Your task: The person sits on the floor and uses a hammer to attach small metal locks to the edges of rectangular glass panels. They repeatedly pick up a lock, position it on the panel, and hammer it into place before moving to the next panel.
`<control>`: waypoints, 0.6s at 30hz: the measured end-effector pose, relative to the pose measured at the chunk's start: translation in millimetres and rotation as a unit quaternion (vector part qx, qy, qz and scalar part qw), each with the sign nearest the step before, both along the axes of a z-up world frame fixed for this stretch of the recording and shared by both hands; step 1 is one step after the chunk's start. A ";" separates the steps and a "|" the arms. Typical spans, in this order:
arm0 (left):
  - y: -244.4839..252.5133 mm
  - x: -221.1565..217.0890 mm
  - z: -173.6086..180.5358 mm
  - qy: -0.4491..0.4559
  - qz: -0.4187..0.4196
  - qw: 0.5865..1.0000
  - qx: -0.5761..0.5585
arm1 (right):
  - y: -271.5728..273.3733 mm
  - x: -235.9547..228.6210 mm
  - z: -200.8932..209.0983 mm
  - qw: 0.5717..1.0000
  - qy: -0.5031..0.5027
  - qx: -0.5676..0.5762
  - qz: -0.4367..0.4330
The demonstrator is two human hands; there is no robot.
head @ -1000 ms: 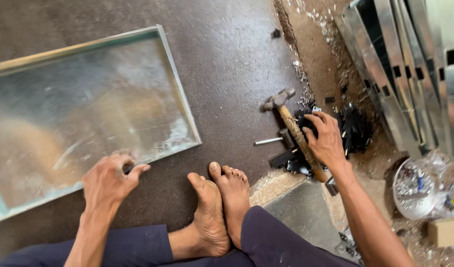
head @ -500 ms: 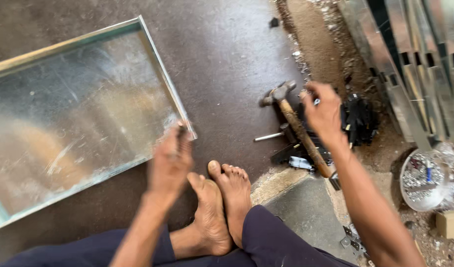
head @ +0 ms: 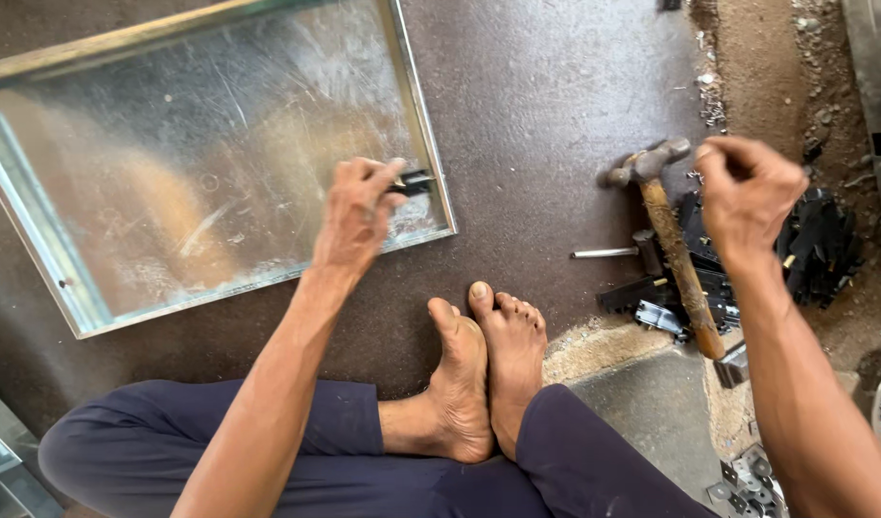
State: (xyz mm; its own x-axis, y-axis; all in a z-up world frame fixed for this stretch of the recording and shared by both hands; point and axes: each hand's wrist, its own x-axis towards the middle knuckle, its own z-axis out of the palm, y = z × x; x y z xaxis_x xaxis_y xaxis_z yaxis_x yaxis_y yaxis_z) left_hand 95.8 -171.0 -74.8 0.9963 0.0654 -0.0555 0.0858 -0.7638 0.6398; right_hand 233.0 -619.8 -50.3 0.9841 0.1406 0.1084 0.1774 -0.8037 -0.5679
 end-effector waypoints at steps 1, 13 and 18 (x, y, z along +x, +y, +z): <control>-0.5 3.9 -2.5 -0.038 -0.006 0.999 -0.031 | 14.2 -6.3 6.7 0.999 -0.015 0.020 0.031; -10.0 1.2 10.1 -0.083 0.049 0.989 -0.113 | 221.4 -40.1 5.0 0.942 -0.022 0.062 0.330; -1.0 -6.3 1.0 -0.076 0.074 0.990 -0.092 | 238.6 -41.9 1.2 0.942 -0.044 0.027 0.332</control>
